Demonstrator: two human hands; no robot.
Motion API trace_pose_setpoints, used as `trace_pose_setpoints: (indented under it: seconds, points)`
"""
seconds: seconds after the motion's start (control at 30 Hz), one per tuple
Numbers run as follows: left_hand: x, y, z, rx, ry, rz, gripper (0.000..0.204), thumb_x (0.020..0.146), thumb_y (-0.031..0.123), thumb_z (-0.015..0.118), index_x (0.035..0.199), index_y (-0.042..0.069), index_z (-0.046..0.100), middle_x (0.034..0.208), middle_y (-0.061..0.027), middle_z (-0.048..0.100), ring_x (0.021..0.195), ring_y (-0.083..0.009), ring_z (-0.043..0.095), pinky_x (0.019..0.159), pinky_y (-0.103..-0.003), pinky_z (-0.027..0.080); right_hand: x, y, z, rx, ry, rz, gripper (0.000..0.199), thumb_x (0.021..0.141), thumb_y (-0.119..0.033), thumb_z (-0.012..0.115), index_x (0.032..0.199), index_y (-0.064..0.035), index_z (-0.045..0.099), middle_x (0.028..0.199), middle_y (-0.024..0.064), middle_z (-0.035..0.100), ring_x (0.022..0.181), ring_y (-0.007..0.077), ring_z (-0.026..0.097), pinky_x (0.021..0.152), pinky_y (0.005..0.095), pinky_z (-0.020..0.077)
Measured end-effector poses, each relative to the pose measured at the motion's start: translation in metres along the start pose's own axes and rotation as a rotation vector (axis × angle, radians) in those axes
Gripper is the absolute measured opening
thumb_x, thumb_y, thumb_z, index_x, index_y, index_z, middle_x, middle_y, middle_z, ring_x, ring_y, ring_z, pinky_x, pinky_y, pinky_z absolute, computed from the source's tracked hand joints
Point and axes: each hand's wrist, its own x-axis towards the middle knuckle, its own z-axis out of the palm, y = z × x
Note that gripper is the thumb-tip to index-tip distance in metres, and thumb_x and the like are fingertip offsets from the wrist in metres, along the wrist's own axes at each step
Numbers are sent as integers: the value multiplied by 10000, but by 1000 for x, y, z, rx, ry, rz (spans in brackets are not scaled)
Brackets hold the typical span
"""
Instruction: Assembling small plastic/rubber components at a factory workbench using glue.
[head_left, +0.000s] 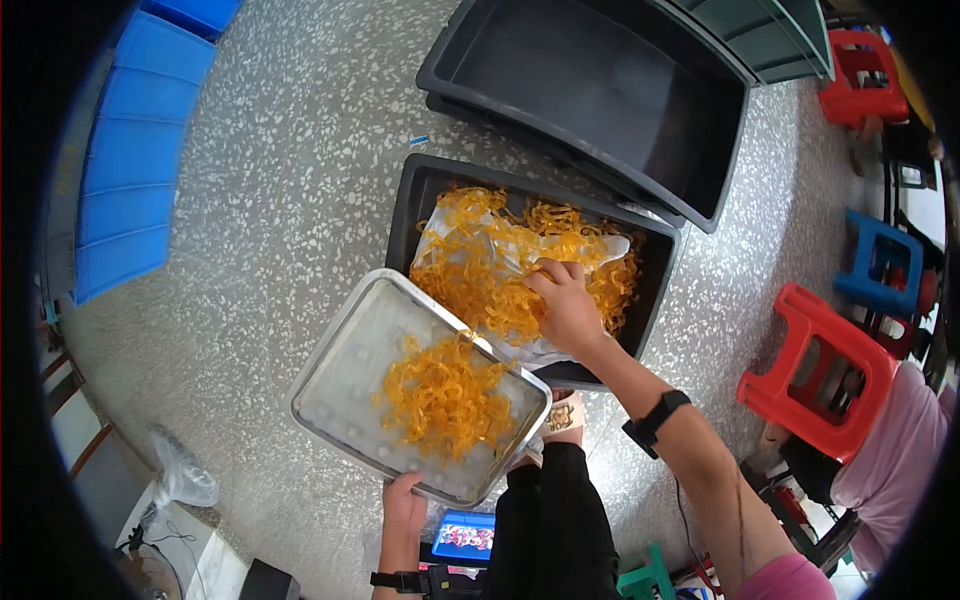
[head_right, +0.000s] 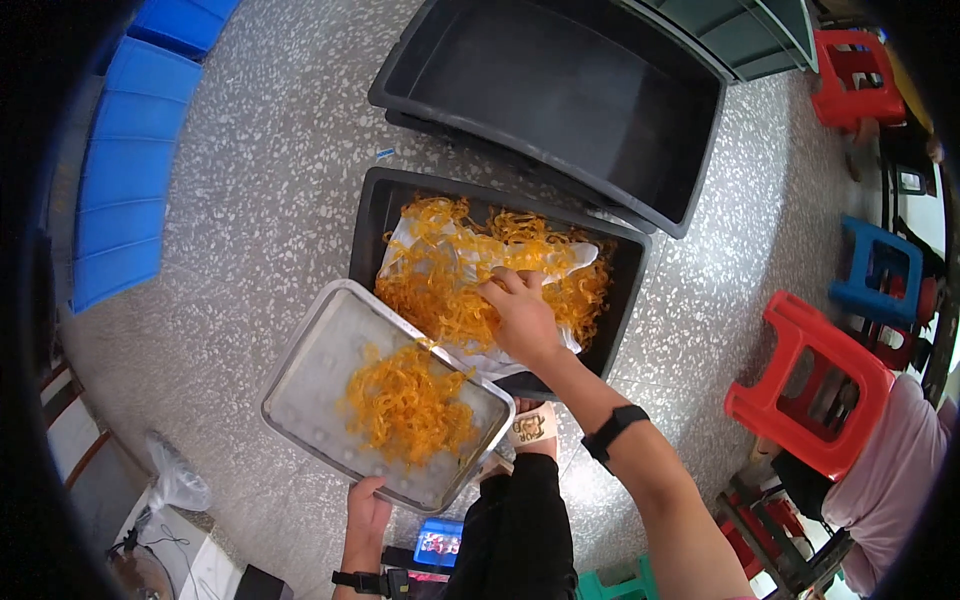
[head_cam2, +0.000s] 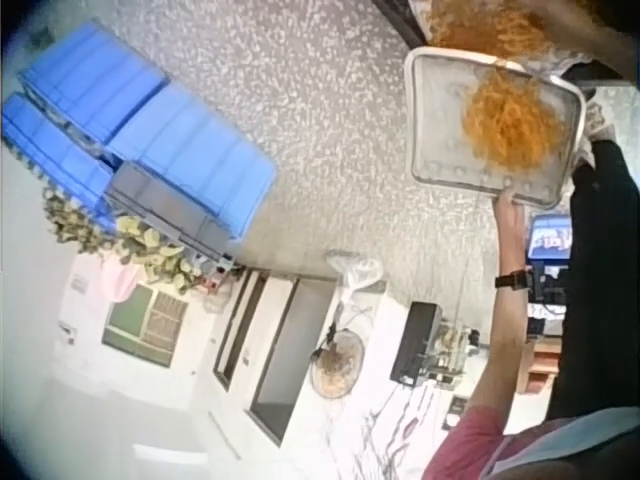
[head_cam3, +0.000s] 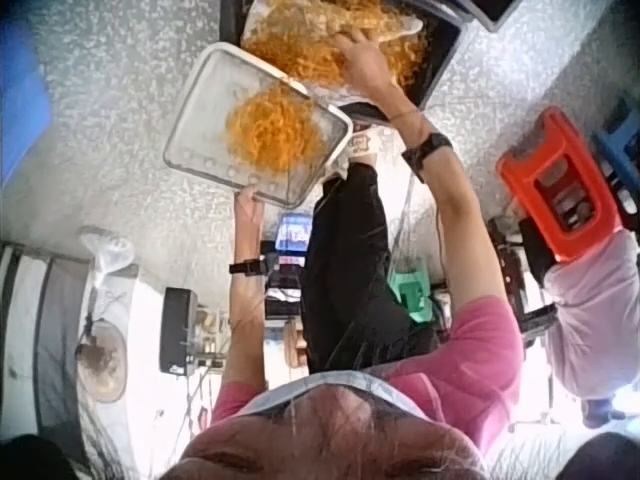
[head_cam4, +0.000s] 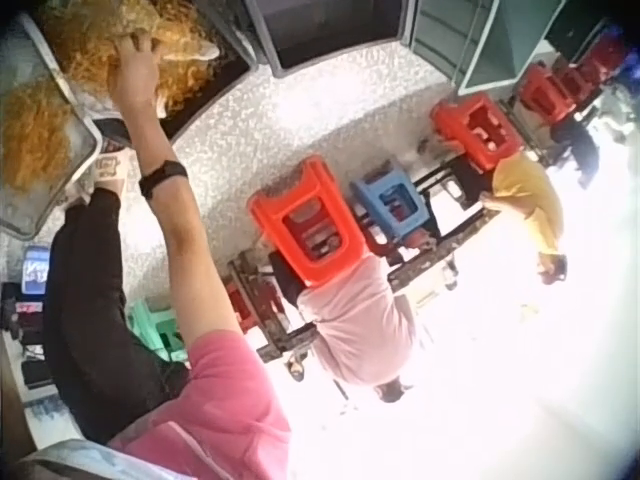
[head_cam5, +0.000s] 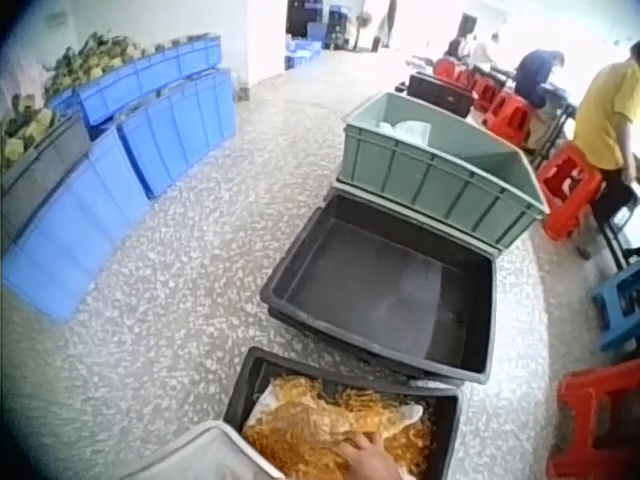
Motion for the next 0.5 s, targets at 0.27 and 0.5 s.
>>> trace_pose_setpoints:
  seconds: [0.27, 0.5]
  points:
    - [-13, -1, 35, 58, -124, 4, 482, 721, -26, 539, 1202, -51, 514, 1165, -155, 592, 1099, -306, 572, 996, -434, 440, -39, -40, -73, -1, 165, 129, 482, 613, 39, 661, 1046, -161, 592, 1221, 55, 503, 1120, 357, 448, 827, 413, 507]
    - [-22, 11, 50, 165, -173, 15, 514, 724, -16, 527, 1236, -45, 490, 1204, -158, 572, 1123, -310, 559, 997, -441, 441, -72, -85, -115, 51, 197, -8, 470, 590, -15, 696, 1024, -162, 591, 1220, 52, 517, 1119, 349, 458, 884, 387, 479]
